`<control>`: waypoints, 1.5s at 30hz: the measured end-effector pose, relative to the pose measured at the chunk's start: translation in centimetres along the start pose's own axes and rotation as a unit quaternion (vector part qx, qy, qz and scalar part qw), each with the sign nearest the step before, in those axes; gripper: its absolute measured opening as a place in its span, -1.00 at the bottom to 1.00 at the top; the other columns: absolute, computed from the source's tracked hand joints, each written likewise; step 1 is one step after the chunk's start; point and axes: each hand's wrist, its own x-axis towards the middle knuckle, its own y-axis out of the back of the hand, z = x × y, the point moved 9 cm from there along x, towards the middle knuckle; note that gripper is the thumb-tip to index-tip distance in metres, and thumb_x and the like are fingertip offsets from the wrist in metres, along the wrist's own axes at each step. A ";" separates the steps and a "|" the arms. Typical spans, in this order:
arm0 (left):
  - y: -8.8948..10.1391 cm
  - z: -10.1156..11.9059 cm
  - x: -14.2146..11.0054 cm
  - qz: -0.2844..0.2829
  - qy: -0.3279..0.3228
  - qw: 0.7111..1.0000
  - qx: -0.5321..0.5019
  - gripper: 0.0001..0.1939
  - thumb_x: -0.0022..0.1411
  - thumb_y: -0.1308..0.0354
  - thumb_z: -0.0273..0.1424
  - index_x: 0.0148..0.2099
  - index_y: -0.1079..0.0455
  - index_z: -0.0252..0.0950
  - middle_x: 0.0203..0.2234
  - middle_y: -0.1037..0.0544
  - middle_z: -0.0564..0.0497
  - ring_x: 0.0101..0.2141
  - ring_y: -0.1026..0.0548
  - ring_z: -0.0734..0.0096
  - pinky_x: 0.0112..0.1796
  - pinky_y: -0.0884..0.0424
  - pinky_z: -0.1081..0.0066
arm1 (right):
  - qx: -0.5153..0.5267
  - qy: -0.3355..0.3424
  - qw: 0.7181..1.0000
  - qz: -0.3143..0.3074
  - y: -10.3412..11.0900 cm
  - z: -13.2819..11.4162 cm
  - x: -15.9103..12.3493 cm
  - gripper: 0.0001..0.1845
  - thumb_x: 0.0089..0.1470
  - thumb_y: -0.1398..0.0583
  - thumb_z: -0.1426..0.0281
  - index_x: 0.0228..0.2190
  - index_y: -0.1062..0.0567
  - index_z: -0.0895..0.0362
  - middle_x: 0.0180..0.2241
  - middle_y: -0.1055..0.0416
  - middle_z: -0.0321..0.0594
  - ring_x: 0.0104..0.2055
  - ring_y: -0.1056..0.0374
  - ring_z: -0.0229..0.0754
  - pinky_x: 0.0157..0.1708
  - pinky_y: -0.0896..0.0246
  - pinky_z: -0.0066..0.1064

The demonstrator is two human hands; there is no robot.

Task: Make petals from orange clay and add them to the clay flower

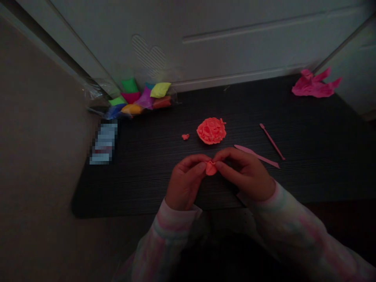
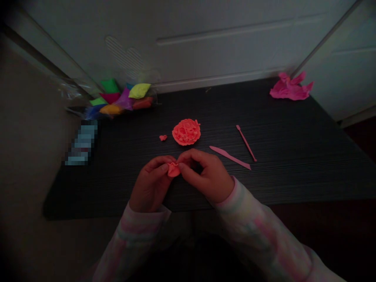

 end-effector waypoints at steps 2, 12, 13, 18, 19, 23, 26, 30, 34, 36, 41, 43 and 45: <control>0.0 -0.1 0.0 0.004 0.004 1.000 0.000 -0.90 -0.07 -0.16 -0.56 -0.45 -0.47 -0.32 -0.50 -0.51 0.08 -0.43 -0.44 0.60 -0.33 -0.37 0.57 | -0.002 0.003 1.000 -0.001 0.0 -0.1 0.0 -0.93 -0.02 -0.10 0.43 -0.44 -0.39 0.15 -0.50 -0.36 -0.27 -0.42 -0.29 -0.25 -0.43 -0.17 -0.40; 0.3 -0.3 0.0 0.012 0.017 1.000 -0.006 -0.92 -0.07 -0.17 -0.57 -0.45 -0.45 -0.35 -0.53 -0.51 0.08 -0.46 -0.45 0.61 -0.34 -0.37 0.59 | -0.020 0.023 1.000 0.003 -0.1 -0.3 0.1 -0.91 -0.04 -0.13 0.39 -0.46 -0.40 0.17 -0.51 -0.36 -0.26 -0.43 -0.28 -0.25 -0.44 -0.16 -0.40; 0.3 -0.3 0.1 0.011 0.017 1.000 -0.006 -0.92 -0.08 -0.17 -0.57 -0.45 -0.45 -0.35 -0.54 -0.51 0.08 -0.47 -0.44 0.62 -0.34 -0.37 0.59 | -0.020 0.024 1.000 0.000 -0.1 -0.3 0.1 -0.91 -0.04 -0.13 0.39 -0.46 -0.40 0.17 -0.52 -0.36 -0.26 -0.44 -0.28 -0.25 -0.45 -0.16 -0.40; 0.4 -0.4 0.1 0.015 0.018 1.000 -0.019 -0.91 -0.08 -0.18 -0.58 -0.44 -0.45 -0.34 -0.53 -0.52 0.08 -0.47 -0.45 0.62 -0.35 -0.37 0.60 | -0.012 0.024 1.000 0.005 -0.1 -0.2 0.2 -0.90 -0.03 -0.13 0.38 -0.46 -0.40 0.16 -0.51 -0.36 -0.26 -0.44 -0.28 -0.25 -0.45 -0.16 -0.40; 0.4 -0.4 0.1 0.017 0.018 0.999 -0.022 -0.90 -0.08 -0.18 -0.58 -0.43 -0.45 -0.33 -0.53 -0.52 0.08 -0.47 -0.45 0.62 -0.36 -0.38 0.60 | -0.009 0.023 1.000 0.008 -0.1 -0.2 0.2 -0.91 -0.03 -0.14 0.39 -0.46 -0.40 0.16 -0.51 -0.37 -0.27 -0.44 -0.28 -0.25 -0.45 -0.16 -0.41; 0.4 -0.1 0.2 0.022 0.001 1.000 -0.017 -0.90 -0.07 -0.17 -0.56 -0.41 -0.44 -0.33 -0.50 -0.52 0.07 -0.43 -0.46 0.58 -0.34 -0.39 0.56 | 0.002 0.015 0.999 0.036 0.3 0.1 0.2 -0.95 -0.04 -0.14 0.43 -0.44 -0.39 0.14 -0.51 -0.37 -0.30 -0.42 -0.29 -0.26 -0.43 -0.18 -0.42; 0.5 0.2 0.1 0.032 -0.018 0.999 0.004 -0.90 -0.09 -0.19 -0.55 -0.42 -0.45 -0.32 -0.50 -0.52 0.07 -0.44 -0.45 0.58 -0.36 -0.40 0.56 | 0.005 0.013 0.999 0.049 0.5 0.2 0.2 -0.95 -0.05 -0.14 0.44 -0.43 -0.39 0.14 -0.51 -0.37 -0.30 -0.43 -0.29 -0.26 -0.43 -0.18 -0.42; 0.7 0.2 0.1 0.049 -0.025 0.998 0.030 -0.90 -0.11 -0.21 -0.55 -0.44 -0.45 -0.31 -0.53 -0.51 0.09 -0.47 -0.44 0.61 -0.39 -0.38 0.59 | -0.022 0.024 0.999 0.041 0.4 0.0 0.2 -0.96 -0.05 -0.14 0.46 -0.44 -0.39 0.15 -0.51 -0.37 -0.29 -0.41 -0.29 -0.25 -0.41 -0.17 -0.41; 0.8 0.2 0.2 0.052 -0.023 0.998 0.026 -0.90 -0.11 -0.20 -0.55 -0.44 -0.45 -0.31 -0.54 -0.52 0.10 -0.48 -0.45 0.61 -0.38 -0.38 0.58 | -0.023 0.020 0.999 0.029 0.3 0.0 0.2 -0.95 -0.03 -0.12 0.46 -0.44 -0.39 0.16 -0.50 -0.37 -0.28 -0.40 -0.29 -0.25 -0.40 -0.16 -0.41; 0.8 0.0 0.2 0.052 -0.016 0.998 0.022 -0.88 -0.12 -0.21 -0.56 -0.43 -0.46 -0.30 -0.55 -0.52 0.10 -0.48 -0.45 0.62 -0.38 -0.38 0.59 | -0.024 0.020 0.999 0.023 0.2 0.0 0.2 -0.95 -0.03 -0.12 0.46 -0.43 -0.38 0.16 -0.49 -0.37 -0.27 -0.40 -0.28 -0.25 -0.39 -0.16 -0.41; 0.9 -0.3 0.1 0.056 0.002 0.998 0.031 -0.88 -0.14 -0.22 -0.56 -0.45 -0.48 -0.30 -0.55 -0.54 0.09 -0.47 -0.46 0.60 -0.35 -0.37 0.58 | -0.023 0.012 1.000 0.014 0.1 0.1 0.2 -0.94 -0.02 -0.10 0.43 -0.44 -0.38 0.16 -0.49 -0.36 -0.28 -0.42 -0.27 -0.26 -0.42 -0.15 -0.42; 0.8 -0.3 0.1 0.051 0.003 0.998 0.038 -0.89 -0.13 -0.22 -0.56 -0.45 -0.48 -0.30 -0.55 -0.54 0.08 -0.47 -0.46 0.60 -0.34 -0.37 0.58 | -0.017 0.006 1.000 0.012 0.0 0.1 0.3 -0.94 -0.01 -0.10 0.43 -0.45 -0.38 0.15 -0.50 -0.35 -0.28 -0.42 -0.27 -0.26 -0.43 -0.15 -0.42; 0.7 -0.2 0.1 0.046 0.003 0.998 0.041 -0.89 -0.13 -0.22 -0.56 -0.45 -0.48 -0.31 -0.55 -0.54 0.08 -0.47 -0.46 0.61 -0.34 -0.36 0.59 | -0.013 0.002 1.000 0.007 -0.1 0.2 0.3 -0.93 -0.01 -0.10 0.43 -0.45 -0.38 0.15 -0.50 -0.35 -0.28 -0.42 -0.27 -0.26 -0.43 -0.15 -0.42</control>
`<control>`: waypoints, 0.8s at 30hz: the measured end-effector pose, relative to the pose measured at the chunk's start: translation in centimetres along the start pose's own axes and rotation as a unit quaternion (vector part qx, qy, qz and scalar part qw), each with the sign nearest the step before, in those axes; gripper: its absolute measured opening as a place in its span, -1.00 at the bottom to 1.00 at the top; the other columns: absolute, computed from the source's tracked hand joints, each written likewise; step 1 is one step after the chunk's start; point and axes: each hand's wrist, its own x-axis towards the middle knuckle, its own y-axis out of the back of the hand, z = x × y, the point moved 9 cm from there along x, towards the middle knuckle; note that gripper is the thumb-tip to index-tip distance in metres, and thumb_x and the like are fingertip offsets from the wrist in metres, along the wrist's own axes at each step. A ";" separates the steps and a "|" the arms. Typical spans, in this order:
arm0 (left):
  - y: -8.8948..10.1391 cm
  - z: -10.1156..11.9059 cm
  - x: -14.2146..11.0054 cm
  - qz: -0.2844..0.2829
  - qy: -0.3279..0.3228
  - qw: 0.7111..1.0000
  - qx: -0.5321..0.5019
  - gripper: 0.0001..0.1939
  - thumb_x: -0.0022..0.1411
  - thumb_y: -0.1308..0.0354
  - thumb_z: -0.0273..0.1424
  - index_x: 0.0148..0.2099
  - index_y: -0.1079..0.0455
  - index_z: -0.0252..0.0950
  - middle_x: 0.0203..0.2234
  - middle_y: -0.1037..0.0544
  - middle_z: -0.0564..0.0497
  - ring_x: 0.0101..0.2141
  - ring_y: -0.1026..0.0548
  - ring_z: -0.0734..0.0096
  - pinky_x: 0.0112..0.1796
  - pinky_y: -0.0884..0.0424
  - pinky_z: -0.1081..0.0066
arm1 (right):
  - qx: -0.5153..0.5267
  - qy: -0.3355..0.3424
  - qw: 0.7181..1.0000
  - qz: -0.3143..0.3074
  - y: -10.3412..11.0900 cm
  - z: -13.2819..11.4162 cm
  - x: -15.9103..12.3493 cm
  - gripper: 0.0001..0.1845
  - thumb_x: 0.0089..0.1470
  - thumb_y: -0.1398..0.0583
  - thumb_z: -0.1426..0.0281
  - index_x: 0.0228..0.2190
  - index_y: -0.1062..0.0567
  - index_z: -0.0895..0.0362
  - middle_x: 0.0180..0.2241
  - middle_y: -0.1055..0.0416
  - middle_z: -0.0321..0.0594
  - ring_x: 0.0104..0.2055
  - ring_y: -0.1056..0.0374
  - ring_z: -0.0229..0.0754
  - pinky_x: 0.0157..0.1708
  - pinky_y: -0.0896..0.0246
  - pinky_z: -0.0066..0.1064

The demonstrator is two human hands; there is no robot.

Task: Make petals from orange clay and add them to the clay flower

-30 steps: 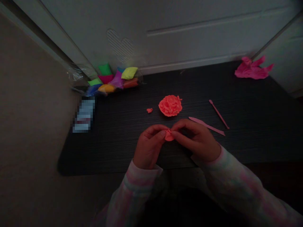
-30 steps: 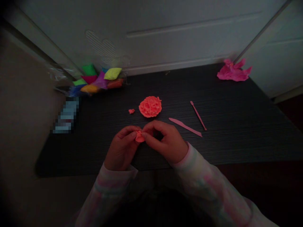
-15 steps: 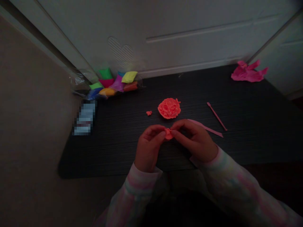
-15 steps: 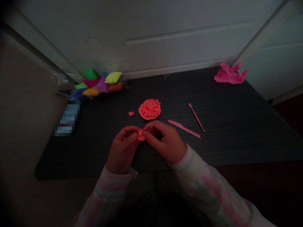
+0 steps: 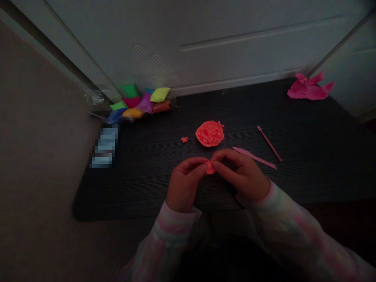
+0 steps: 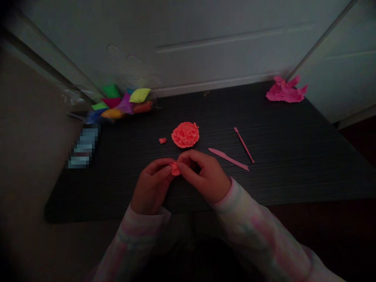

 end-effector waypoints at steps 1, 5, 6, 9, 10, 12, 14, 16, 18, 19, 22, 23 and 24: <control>-0.1 0.0 0.0 -0.003 0.000 1.000 -0.001 -0.89 -0.13 -0.22 -0.56 -0.45 -0.48 -0.31 -0.55 -0.54 0.08 -0.47 -0.46 0.61 -0.35 -0.36 0.59 | 0.002 -0.001 1.000 -0.001 0.0 0.0 0.0 -0.93 -0.02 -0.10 0.43 -0.45 -0.37 0.16 -0.50 -0.35 -0.28 -0.42 -0.27 -0.26 -0.43 -0.15 -0.41; -0.1 0.0 0.0 -0.006 0.002 1.000 -0.002 -0.90 -0.13 -0.21 -0.57 -0.46 -0.47 -0.31 -0.57 -0.54 0.10 -0.48 -0.45 0.62 -0.37 -0.36 0.60 | 0.023 -0.005 1.000 -0.010 -0.2 0.1 -0.1 -0.94 -0.02 -0.10 0.43 -0.45 -0.37 0.15 -0.49 -0.34 -0.28 -0.42 -0.26 -0.26 -0.43 -0.15 -0.42; -0.1 0.0 0.0 -0.006 0.001 1.000 -0.004 -0.90 -0.13 -0.21 -0.57 -0.46 -0.47 -0.31 -0.57 -0.53 0.10 -0.48 -0.45 0.63 -0.36 -0.36 0.61 | 0.028 -0.006 1.000 -0.011 -0.2 0.1 -0.1 -0.94 -0.02 -0.10 0.43 -0.44 -0.37 0.15 -0.49 -0.34 -0.28 -0.42 -0.27 -0.26 -0.43 -0.15 -0.42; -0.2 0.0 -0.1 -0.007 0.002 1.000 -0.011 -0.90 -0.11 -0.20 -0.58 -0.47 -0.46 -0.32 -0.57 -0.53 0.10 -0.49 -0.46 0.63 -0.37 -0.37 0.62 | 0.037 -0.012 0.999 -0.004 -0.1 0.3 -0.1 -0.94 -0.03 -0.11 0.42 -0.45 -0.37 0.15 -0.50 -0.34 -0.29 -0.43 -0.27 -0.27 -0.44 -0.16 -0.42; -0.2 -0.1 0.0 -0.008 0.003 1.000 -0.012 -0.90 -0.11 -0.20 -0.58 -0.47 -0.46 -0.32 -0.57 -0.53 0.10 -0.49 -0.46 0.63 -0.37 -0.37 0.62 | 0.038 -0.014 0.999 0.000 0.0 0.3 -0.1 -0.94 -0.03 -0.11 0.42 -0.45 -0.38 0.15 -0.50 -0.34 -0.29 -0.44 -0.27 -0.27 -0.44 -0.15 -0.42; -0.2 -0.1 0.0 -0.007 0.002 1.000 -0.008 -0.91 -0.10 -0.20 -0.58 -0.47 -0.46 -0.32 -0.57 -0.53 0.10 -0.49 -0.46 0.63 -0.37 -0.38 0.61 | 0.043 -0.015 0.999 0.005 0.0 0.4 -0.1 -0.94 -0.03 -0.12 0.42 -0.45 -0.38 0.14 -0.51 -0.34 -0.30 -0.44 -0.27 -0.27 -0.44 -0.16 -0.42; 0.0 0.1 0.1 0.000 -0.012 1.000 -0.002 -0.91 -0.09 -0.19 -0.57 -0.45 -0.45 -0.31 -0.55 -0.52 0.10 -0.48 -0.46 0.62 -0.37 -0.39 0.60 | 0.051 -0.015 0.999 0.008 0.0 0.5 -0.1 -0.95 -0.03 -0.13 0.42 -0.44 -0.38 0.14 -0.51 -0.35 -0.30 -0.43 -0.28 -0.27 -0.43 -0.16 -0.42; 0.3 0.5 0.1 0.011 -0.040 0.999 0.007 -0.88 -0.06 -0.18 -0.55 -0.40 -0.43 -0.27 -0.51 -0.51 0.11 -0.45 -0.46 0.60 -0.36 -0.39 0.57 | 0.066 -0.020 0.998 0.016 0.1 0.7 -0.1 -0.96 -0.04 -0.14 0.44 -0.43 -0.37 0.14 -0.50 -0.37 -0.30 -0.43 -0.30 -0.28 -0.42 -0.18 -0.42; 0.4 1.1 0.0 0.018 -0.083 0.996 0.038 -0.87 -0.03 -0.17 -0.53 -0.36 -0.41 -0.23 -0.47 -0.50 0.12 -0.44 -0.46 0.59 -0.36 -0.40 0.54 | 0.085 -0.027 0.995 0.037 0.3 1.0 -0.1 -0.97 -0.04 -0.15 0.44 -0.44 -0.37 0.14 -0.49 -0.38 -0.30 -0.44 -0.31 -0.29 -0.42 -0.19 -0.42; 0.3 1.6 -0.2 0.020 -0.109 0.992 0.066 -0.87 -0.01 -0.16 -0.53 -0.36 -0.41 -0.23 -0.46 -0.50 0.12 -0.43 -0.46 0.58 -0.36 -0.40 0.53 | 0.094 -0.030 0.994 0.048 0.5 1.2 -0.1 -0.96 -0.04 -0.15 0.43 -0.44 -0.37 0.14 -0.49 -0.38 -0.30 -0.44 -0.32 -0.29 -0.42 -0.20 -0.42; -0.2 2.8 -0.9 0.024 -0.182 0.969 0.163 -0.87 -0.03 -0.18 -0.55 -0.38 -0.41 -0.25 -0.44 -0.49 0.10 -0.39 -0.46 0.54 -0.32 -0.39 0.52 | 0.110 -0.033 0.991 0.066 0.7 1.4 0.0 -0.96 -0.05 -0.17 0.43 -0.45 -0.37 0.14 -0.49 -0.38 -0.31 -0.44 -0.32 -0.30 -0.40 -0.23 -0.43; -0.3 3.0 -1.1 0.026 -0.193 0.963 0.185 -0.85 -0.05 -0.18 -0.57 -0.37 -0.41 -0.26 -0.43 -0.49 0.09 -0.38 -0.47 0.53 -0.31 -0.39 0.52 | 0.113 -0.031 0.991 0.066 0.7 1.3 0.0 -0.96 -0.05 -0.17 0.44 -0.45 -0.37 0.14 -0.49 -0.39 -0.31 -0.43 -0.33 -0.31 -0.40 -0.24 -0.44; -0.4 3.0 -1.2 0.029 -0.198 0.959 0.199 -0.84 -0.06 -0.18 -0.58 -0.37 -0.42 -0.26 -0.43 -0.50 0.09 -0.37 -0.47 0.52 -0.30 -0.38 0.51 | 0.116 -0.030 0.991 0.065 0.8 1.3 0.0 -0.96 -0.05 -0.17 0.45 -0.45 -0.38 0.14 -0.48 -0.39 -0.31 -0.43 -0.33 -0.31 -0.39 -0.24 -0.44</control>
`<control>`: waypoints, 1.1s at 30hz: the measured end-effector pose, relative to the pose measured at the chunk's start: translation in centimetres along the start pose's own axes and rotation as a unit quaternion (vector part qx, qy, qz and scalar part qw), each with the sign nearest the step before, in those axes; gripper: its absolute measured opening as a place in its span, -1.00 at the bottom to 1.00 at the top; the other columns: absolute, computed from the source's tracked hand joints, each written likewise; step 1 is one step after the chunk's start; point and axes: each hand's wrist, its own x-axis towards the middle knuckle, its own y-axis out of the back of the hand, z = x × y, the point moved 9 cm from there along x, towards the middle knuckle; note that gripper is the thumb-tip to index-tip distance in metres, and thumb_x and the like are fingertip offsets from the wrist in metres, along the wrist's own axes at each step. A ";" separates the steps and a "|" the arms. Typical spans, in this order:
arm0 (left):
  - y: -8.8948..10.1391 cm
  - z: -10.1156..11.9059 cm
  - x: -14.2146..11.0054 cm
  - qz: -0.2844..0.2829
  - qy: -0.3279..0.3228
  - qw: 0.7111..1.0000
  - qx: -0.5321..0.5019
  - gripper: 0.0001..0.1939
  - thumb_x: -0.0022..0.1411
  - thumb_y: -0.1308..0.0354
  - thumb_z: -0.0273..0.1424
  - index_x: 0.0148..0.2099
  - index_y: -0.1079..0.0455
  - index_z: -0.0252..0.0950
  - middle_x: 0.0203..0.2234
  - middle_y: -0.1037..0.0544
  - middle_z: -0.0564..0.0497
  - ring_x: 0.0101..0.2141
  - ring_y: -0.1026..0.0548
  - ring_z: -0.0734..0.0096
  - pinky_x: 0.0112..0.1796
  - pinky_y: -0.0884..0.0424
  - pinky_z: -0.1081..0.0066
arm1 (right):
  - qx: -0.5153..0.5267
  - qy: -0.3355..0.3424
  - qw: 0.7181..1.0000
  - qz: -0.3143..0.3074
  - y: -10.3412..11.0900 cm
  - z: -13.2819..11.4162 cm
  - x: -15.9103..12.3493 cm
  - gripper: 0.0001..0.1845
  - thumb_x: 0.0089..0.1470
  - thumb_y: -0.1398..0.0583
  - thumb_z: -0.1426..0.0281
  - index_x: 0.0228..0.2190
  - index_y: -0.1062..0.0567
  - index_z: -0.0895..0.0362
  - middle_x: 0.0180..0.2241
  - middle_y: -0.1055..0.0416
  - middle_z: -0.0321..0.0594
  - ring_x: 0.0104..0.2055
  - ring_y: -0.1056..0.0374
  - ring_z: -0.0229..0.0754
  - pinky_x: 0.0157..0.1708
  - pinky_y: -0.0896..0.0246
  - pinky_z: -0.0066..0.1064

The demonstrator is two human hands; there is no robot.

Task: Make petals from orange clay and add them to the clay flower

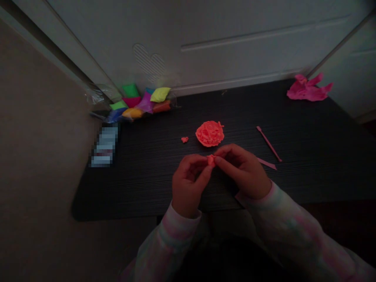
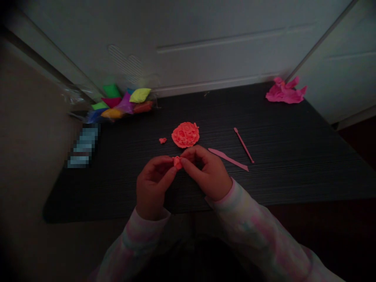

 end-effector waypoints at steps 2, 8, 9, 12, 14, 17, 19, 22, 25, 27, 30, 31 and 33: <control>0.1 0.0 -0.1 0.005 0.004 1.000 0.015 -0.85 -0.03 -0.17 -0.57 -0.36 -0.42 -0.25 -0.43 -0.51 0.08 -0.40 -0.48 0.52 -0.32 -0.39 0.50 | 0.001 -0.002 1.000 -0.007 -0.1 -0.1 0.0 -0.98 -0.04 -0.16 0.45 -0.45 -0.39 0.15 -0.49 -0.41 -0.31 -0.43 -0.34 -0.31 -0.39 -0.25 -0.45; 1.1 -0.2 0.0 0.030 -0.010 0.997 0.069 -0.89 0.07 -0.10 -0.49 -0.36 -0.44 -0.22 -0.43 -0.52 0.10 -0.38 -0.46 0.53 -0.30 -0.35 0.51 | -0.055 0.017 0.998 -0.033 -0.4 -0.6 -0.1 -0.94 -0.04 -0.16 0.47 -0.41 -0.42 0.15 -0.48 -0.43 -0.30 -0.42 -0.35 -0.31 -0.41 -0.27 -0.46; 1.1 0.0 0.0 0.032 -0.019 0.996 0.081 -0.89 0.07 -0.10 -0.50 -0.37 -0.44 -0.23 -0.44 -0.51 0.10 -0.37 -0.46 0.53 -0.29 -0.35 0.52 | -0.059 0.022 0.997 -0.032 -0.4 -0.6 -0.1 -0.90 -0.05 -0.17 0.48 -0.38 -0.42 0.15 -0.46 -0.44 -0.29 -0.41 -0.36 -0.30 -0.40 -0.27 -0.46; 1.2 0.3 0.0 0.036 -0.032 0.994 0.102 -0.89 0.07 -0.10 -0.51 -0.38 -0.44 -0.23 -0.45 -0.50 0.10 -0.38 -0.44 0.52 -0.30 -0.34 0.52 | -0.084 0.040 0.995 -0.046 -0.7 -0.8 -0.2 -0.81 -0.06 -0.18 0.46 -0.30 -0.42 0.13 -0.39 -0.46 -0.26 -0.35 -0.38 -0.27 -0.35 -0.29 -0.42; 1.2 0.4 -0.1 0.042 -0.032 0.993 0.104 -0.90 0.06 -0.11 -0.50 -0.38 -0.44 -0.24 -0.45 -0.49 0.08 -0.39 -0.44 0.50 -0.31 -0.35 0.50 | -0.107 0.051 0.991 -0.057 -0.9 -1.0 -0.3 -0.82 -0.05 -0.17 0.43 -0.30 -0.44 0.12 -0.35 -0.47 -0.24 -0.31 -0.38 -0.24 -0.33 -0.30 -0.39; 1.3 0.5 -0.1 0.051 -0.029 0.993 0.102 -0.90 0.06 -0.12 -0.49 -0.38 -0.44 -0.24 -0.45 -0.50 0.07 -0.39 -0.45 0.49 -0.32 -0.36 0.48 | -0.119 0.064 0.990 -0.036 -0.5 -1.2 -0.3 -0.84 -0.06 -0.18 0.42 -0.33 -0.45 0.13 -0.38 -0.48 -0.25 -0.32 -0.39 -0.24 -0.34 -0.30 -0.39; 1.3 0.4 -0.1 0.052 -0.026 0.994 0.094 -0.90 0.06 -0.12 -0.49 -0.37 -0.45 -0.23 -0.44 -0.51 0.07 -0.39 -0.46 0.48 -0.30 -0.37 0.46 | -0.129 0.069 0.989 -0.024 -0.3 -1.4 -0.2 -0.87 -0.07 -0.20 0.42 -0.37 -0.45 0.13 -0.42 -0.48 -0.26 -0.36 -0.38 -0.25 -0.37 -0.30 -0.40; 1.2 -0.1 -0.1 0.043 -0.009 0.997 0.064 -0.89 0.05 -0.13 -0.48 -0.35 -0.45 -0.23 -0.46 -0.53 0.07 -0.39 -0.47 0.47 -0.28 -0.38 0.43 | -0.148 0.071 0.986 -0.035 -0.5 -1.4 -0.2 -0.90 -0.07 -0.19 0.43 -0.40 -0.47 0.13 -0.43 -0.48 -0.26 -0.37 -0.38 -0.24 -0.37 -0.29 -0.39; 0.9 -0.8 0.0 0.026 0.018 0.999 0.020 -0.90 0.02 -0.15 -0.48 -0.35 -0.45 -0.24 -0.48 -0.53 0.08 -0.42 -0.48 0.48 -0.29 -0.39 0.44 | -0.165 0.079 0.983 -0.032 -0.5 -1.6 -0.2 -0.91 -0.06 -0.18 0.44 -0.41 -0.47 0.12 -0.42 -0.49 -0.26 -0.37 -0.38 -0.24 -0.36 -0.29 -0.39; 0.7 -1.2 0.1 0.016 0.035 0.999 -0.020 -0.90 0.00 -0.17 -0.50 -0.36 -0.46 -0.23 -0.49 -0.54 0.09 -0.44 -0.48 0.51 -0.31 -0.39 0.46 | -0.184 0.096 0.978 -0.031 -0.5 -1.9 -0.2 -0.91 -0.05 -0.17 0.45 -0.41 -0.48 0.12 -0.42 -0.49 -0.26 -0.37 -0.38 -0.24 -0.35 -0.29 -0.38; 0.6 -1.8 0.2 0.010 0.064 0.995 -0.069 -0.90 -0.03 -0.19 -0.51 -0.39 -0.46 -0.23 -0.54 -0.54 0.11 -0.47 -0.48 0.53 -0.34 -0.39 0.48 | -0.211 0.134 0.967 -0.038 -0.7 -2.4 -0.4 -0.90 -0.03 -0.16 0.47 -0.40 -0.47 0.13 -0.41 -0.49 -0.24 -0.37 -0.38 -0.24 -0.34 -0.28 -0.38; 0.6 -2.0 0.2 0.012 0.075 0.994 -0.078 -0.90 -0.04 -0.20 -0.50 -0.40 -0.46 -0.23 -0.54 -0.54 0.10 -0.47 -0.48 0.53 -0.34 -0.39 0.48 | -0.220 0.145 0.964 -0.040 -0.8 -2.6 -0.4 -0.89 -0.03 -0.15 0.47 -0.39 -0.47 0.13 -0.40 -0.49 -0.23 -0.36 -0.38 -0.24 -0.34 -0.28 -0.38; 0.7 -2.4 0.2 0.016 0.095 0.992 -0.084 -0.92 -0.06 -0.21 -0.49 -0.42 -0.47 -0.25 -0.54 -0.54 0.09 -0.48 -0.47 0.52 -0.34 -0.39 0.46 | -0.237 0.163 0.957 -0.039 -0.9 -2.8 -0.5 -0.89 -0.02 -0.14 0.46 -0.39 -0.46 0.12 -0.40 -0.49 -0.23 -0.36 -0.38 -0.24 -0.35 -0.28 -0.38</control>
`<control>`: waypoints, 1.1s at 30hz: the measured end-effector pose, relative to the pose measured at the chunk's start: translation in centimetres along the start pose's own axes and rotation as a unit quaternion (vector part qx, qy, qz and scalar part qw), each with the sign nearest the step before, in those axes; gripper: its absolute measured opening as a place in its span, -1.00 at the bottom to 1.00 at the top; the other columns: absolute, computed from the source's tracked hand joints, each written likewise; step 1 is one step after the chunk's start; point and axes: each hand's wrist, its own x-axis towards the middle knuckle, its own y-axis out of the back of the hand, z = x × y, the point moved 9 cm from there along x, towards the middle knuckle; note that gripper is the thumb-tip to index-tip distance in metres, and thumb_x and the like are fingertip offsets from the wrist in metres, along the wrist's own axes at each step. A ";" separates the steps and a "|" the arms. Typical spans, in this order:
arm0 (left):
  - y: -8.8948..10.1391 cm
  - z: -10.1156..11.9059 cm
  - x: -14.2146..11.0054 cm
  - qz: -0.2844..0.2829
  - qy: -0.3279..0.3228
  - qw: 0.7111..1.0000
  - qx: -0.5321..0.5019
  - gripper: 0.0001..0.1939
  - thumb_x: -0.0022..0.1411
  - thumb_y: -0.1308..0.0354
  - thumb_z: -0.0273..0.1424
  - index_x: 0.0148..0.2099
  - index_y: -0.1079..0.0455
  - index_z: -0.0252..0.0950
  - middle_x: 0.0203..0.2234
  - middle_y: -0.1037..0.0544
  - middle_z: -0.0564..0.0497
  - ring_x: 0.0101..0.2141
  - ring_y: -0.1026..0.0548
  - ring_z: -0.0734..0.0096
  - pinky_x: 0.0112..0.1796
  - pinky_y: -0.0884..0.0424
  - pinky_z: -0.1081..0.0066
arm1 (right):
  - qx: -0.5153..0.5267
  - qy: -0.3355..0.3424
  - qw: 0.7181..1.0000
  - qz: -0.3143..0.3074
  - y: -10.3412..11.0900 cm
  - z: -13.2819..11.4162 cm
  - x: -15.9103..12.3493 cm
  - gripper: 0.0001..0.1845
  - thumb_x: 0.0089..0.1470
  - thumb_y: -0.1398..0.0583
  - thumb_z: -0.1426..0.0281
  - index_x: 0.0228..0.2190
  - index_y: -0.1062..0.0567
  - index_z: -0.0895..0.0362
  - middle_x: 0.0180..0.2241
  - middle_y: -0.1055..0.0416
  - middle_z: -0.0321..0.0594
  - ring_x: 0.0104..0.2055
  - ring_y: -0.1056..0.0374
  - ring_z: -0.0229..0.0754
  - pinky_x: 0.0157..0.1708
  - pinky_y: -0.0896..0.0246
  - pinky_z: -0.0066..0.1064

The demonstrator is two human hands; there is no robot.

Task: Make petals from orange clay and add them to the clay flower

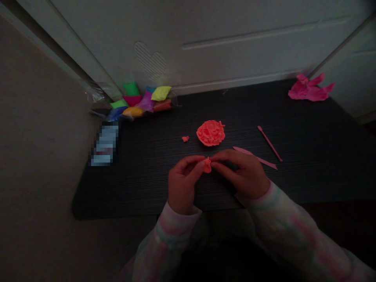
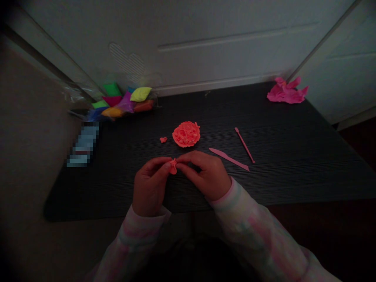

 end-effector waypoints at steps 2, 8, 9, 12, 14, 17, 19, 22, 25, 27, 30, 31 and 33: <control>0.0 -0.2 0.0 0.004 0.012 1.000 -0.004 -0.92 -0.08 -0.22 -0.48 -0.43 -0.46 -0.26 -0.56 -0.54 0.09 -0.49 -0.46 0.52 -0.35 -0.39 0.46 | -0.024 0.017 1.000 0.008 0.1 -0.3 0.0 -0.90 -0.02 -0.14 0.46 -0.39 -0.46 0.11 -0.41 -0.49 -0.23 -0.37 -0.38 -0.24 -0.36 -0.28 -0.38; -0.2 -0.4 0.1 0.003 0.034 0.999 -0.016 -0.92 -0.10 -0.23 -0.48 -0.44 -0.45 -0.27 -0.60 -0.51 0.10 -0.51 -0.45 0.52 -0.34 -0.38 0.44 | -0.080 0.073 0.994 0.036 0.4 -1.6 -0.1 -0.92 -0.04 -0.13 0.47 -0.45 -0.44 0.12 -0.48 -0.47 -0.21 -0.41 -0.38 -0.22 -0.43 -0.27 -0.38; -0.2 -0.4 0.1 0.003 0.038 0.999 -0.021 -0.92 -0.11 -0.23 -0.49 -0.44 -0.45 -0.27 -0.61 -0.50 0.10 -0.51 -0.44 0.53 -0.34 -0.37 0.45 | -0.087 0.080 0.992 0.038 0.4 -1.8 -0.1 -0.92 -0.04 -0.13 0.47 -0.45 -0.43 0.12 -0.48 -0.47 -0.21 -0.42 -0.38 -0.22 -0.44 -0.27 -0.38; -0.4 -0.4 0.1 0.003 0.049 0.998 -0.047 -0.93 -0.10 -0.22 -0.51 -0.45 -0.45 -0.27 -0.63 -0.49 0.12 -0.53 -0.43 0.57 -0.34 -0.36 0.48 | -0.091 0.087 0.991 0.045 0.5 -2.1 -0.1 -0.92 -0.04 -0.12 0.49 -0.45 -0.42 0.12 -0.48 -0.47 -0.20 -0.42 -0.37 -0.22 -0.43 -0.26 -0.37; -0.5 -0.4 0.1 0.002 0.049 0.997 -0.061 -0.93 -0.10 -0.21 -0.52 -0.46 -0.45 -0.28 -0.64 -0.49 0.13 -0.54 -0.42 0.59 -0.34 -0.35 0.50 | -0.079 0.087 0.992 0.050 0.6 -2.1 -0.2 -0.92 -0.05 -0.13 0.50 -0.44 -0.42 0.13 -0.48 -0.47 -0.19 -0.41 -0.37 -0.22 -0.42 -0.27 -0.38; -0.6 -0.2 0.1 -0.005 0.040 0.997 -0.061 -0.92 -0.09 -0.21 -0.52 -0.46 -0.45 -0.28 -0.63 -0.50 0.13 -0.54 -0.42 0.59 -0.35 -0.35 0.51 | -0.054 0.076 0.994 0.051 0.6 -1.9 -0.2 -0.92 -0.05 -0.14 0.52 -0.43 -0.42 0.15 -0.48 -0.46 -0.19 -0.40 -0.37 -0.22 -0.40 -0.26 -0.38; -0.6 -0.2 0.1 -0.011 0.036 0.998 -0.054 -0.92 -0.08 -0.21 -0.52 -0.45 -0.45 -0.27 -0.62 -0.50 0.12 -0.53 -0.43 0.59 -0.34 -0.35 0.50 | -0.045 0.064 0.996 0.047 0.6 -1.6 -0.1 -0.92 -0.06 -0.14 0.52 -0.43 -0.41 0.14 -0.48 -0.46 -0.20 -0.41 -0.36 -0.24 -0.41 -0.26 -0.39; -0.6 -0.3 0.1 -0.014 0.035 0.998 -0.051 -0.92 -0.08 -0.21 -0.52 -0.44 -0.45 -0.27 -0.59 -0.52 0.12 -0.51 -0.44 0.58 -0.33 -0.35 0.50 | -0.043 0.057 0.997 0.043 0.5 -1.5 -0.1 -0.93 -0.06 -0.14 0.52 -0.45 -0.40 0.14 -0.50 -0.44 -0.23 -0.44 -0.35 -0.26 -0.44 -0.25 -0.42; -0.8 -0.3 0.1 -0.016 0.047 0.996 -0.074 -0.92 -0.08 -0.20 -0.54 -0.45 -0.45 -0.28 -0.62 -0.51 0.12 -0.53 -0.43 0.60 -0.35 -0.35 0.53 | -0.041 0.063 0.996 0.038 0.4 -1.6 0.0 -0.94 -0.07 -0.15 0.53 -0.46 -0.39 0.15 -0.50 -0.42 -0.22 -0.44 -0.34 -0.27 -0.44 -0.24 -0.44; -0.9 -0.4 0.1 -0.015 0.058 0.994 -0.091 -0.92 -0.09 -0.20 -0.55 -0.46 -0.44 -0.30 -0.64 -0.50 0.12 -0.55 -0.43 0.62 -0.38 -0.35 0.55 | -0.039 0.064 0.997 0.032 0.3 -1.6 0.0 -0.93 -0.07 -0.14 0.54 -0.45 -0.38 0.16 -0.49 -0.42 -0.21 -0.43 -0.33 -0.27 -0.44 -0.24 -0.44; -1.0 -0.6 0.1 -0.015 0.076 0.991 -0.108 -0.93 -0.10 -0.20 -0.56 -0.48 -0.44 -0.32 -0.64 -0.50 0.10 -0.57 -0.42 0.64 -0.42 -0.35 0.57 | -0.044 0.080 0.995 0.027 0.1 -1.7 0.0 -0.93 -0.04 -0.12 0.54 -0.43 -0.37 0.15 -0.48 -0.40 -0.22 -0.42 -0.33 -0.28 -0.44 -0.24 -0.44; -1.0 -0.6 0.2 -0.017 0.080 0.990 -0.113 -0.93 -0.10 -0.20 -0.56 -0.47 -0.44 -0.33 -0.64 -0.50 0.10 -0.57 -0.41 0.64 -0.42 -0.35 0.58 | -0.048 0.089 0.994 0.029 0.1 -1.8 -0.1 -0.93 -0.04 -0.11 0.54 -0.42 -0.37 0.16 -0.48 -0.40 -0.22 -0.42 -0.33 -0.27 -0.44 -0.25 -0.44; -1.1 -0.7 0.2 -0.022 0.086 0.988 -0.123 -0.94 -0.10 -0.20 -0.56 -0.47 -0.43 -0.33 -0.63 -0.50 0.09 -0.57 -0.41 0.64 -0.43 -0.35 0.59 | -0.058 0.105 0.992 0.034 0.1 -2.0 -0.1 -0.93 -0.03 -0.11 0.54 -0.42 -0.36 0.17 -0.47 -0.40 -0.21 -0.42 -0.32 -0.27 -0.44 -0.25 -0.43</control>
